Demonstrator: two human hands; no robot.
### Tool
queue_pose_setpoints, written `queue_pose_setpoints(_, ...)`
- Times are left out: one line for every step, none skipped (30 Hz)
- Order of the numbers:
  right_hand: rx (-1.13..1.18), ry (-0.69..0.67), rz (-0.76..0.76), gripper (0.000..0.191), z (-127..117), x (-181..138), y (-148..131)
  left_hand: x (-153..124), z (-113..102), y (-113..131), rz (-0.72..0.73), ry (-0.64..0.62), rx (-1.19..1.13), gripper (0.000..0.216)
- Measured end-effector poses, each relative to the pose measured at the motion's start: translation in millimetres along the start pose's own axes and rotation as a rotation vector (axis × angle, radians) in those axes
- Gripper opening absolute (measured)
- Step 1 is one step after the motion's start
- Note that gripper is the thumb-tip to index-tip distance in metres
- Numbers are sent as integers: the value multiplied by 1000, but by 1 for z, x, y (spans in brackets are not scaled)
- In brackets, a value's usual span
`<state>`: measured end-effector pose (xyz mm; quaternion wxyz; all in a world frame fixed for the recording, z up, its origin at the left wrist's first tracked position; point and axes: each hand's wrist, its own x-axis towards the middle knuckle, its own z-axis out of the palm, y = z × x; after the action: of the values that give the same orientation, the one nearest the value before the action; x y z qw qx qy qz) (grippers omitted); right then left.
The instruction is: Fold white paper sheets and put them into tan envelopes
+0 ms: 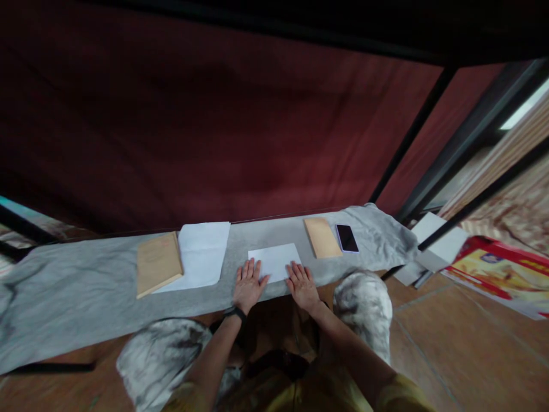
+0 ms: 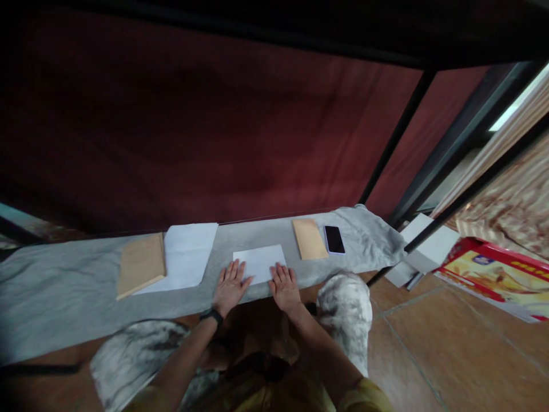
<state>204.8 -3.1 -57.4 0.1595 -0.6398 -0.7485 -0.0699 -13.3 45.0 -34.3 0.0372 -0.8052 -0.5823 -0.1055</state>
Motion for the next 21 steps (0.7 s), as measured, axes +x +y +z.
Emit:
queue_pose_setpoints(1,5,-4,49,1,0,0,0,1,0,-1,1,3,68)
queue_pose_setpoints(4,8,-7,49,2,0,1,0,2,0,-3,2,4,68)
queue_pose_setpoints(9,9,-9,50,3,0,1,1,3,0,-4,4,3,67)
queue_pose_setpoints(16,7,-9,50,3,0,1,1,4,0,-5,7,0,67)
queue_pose_setpoints(23,4,-8,50,2,0,1,1,4,0,-7,10,-5,67)
queue_pose_setpoints(31,-1,-6,50,2,0,1,2,4,0,-8,15,-10,66)
queue_pose_setpoints(39,-8,-5,51,1,0,1,2,4,0,-8,19,-15,66)
queue_pose_setpoints(46,-13,-4,51,0,0,0,3,4,1,-8,23,-20,65)
queue_pose_setpoints(52,-17,-2,52,0,0,0,3,3,1,-8,27,-26,65)
queue_pose_setpoints(58,-18,-1,53,-1,-1,-1,3,3,2,-8,32,-35,65)
queue_pose_setpoints(63,-18,2,53,-2,-1,-1,2,2,2,-9,38,-46,65)
queue_pose_setpoints(69,-17,4,54,-2,-2,-1,1,2,3,-11,47,-58,64)
queue_pose_setpoints(75,-17,6,55,-3,-2,0,-1,3,3,-16,58,-69,64)
queue_pose_setpoints(81,-21,5,56,-4,-2,2,-3,4,2,-22,71,-78,64)
queue_pose_setpoints(90,-30,0,56,-6,-2,4,-6,5,2,-31,84,-84,63)
queue_pose_setpoints(100,-45,-7,56,-9,-2,7,-9,5,1,-41,95,-88,62)
queue_pose_setpoints(113,-68,-16,55,-12,-1,10,-11,6,0,-51,101,-91,61)
queue_pose_setpoints(127,-96,-23,52,-16,1,14,-13,7,0,-64,104,-94,60)
queue_pose_setpoints(143,-126,-25,49,-20,4,18,-13,7,0,-81,105,-98,59)
queue_pose_setpoints(161,-157,-24,46,-25,7,22,-13,7,3,-97,106,-102,59)
queue_pose_setpoints(181,-186,-21,44,-28,12,26,-11,7,7,-103,106,-110,58)
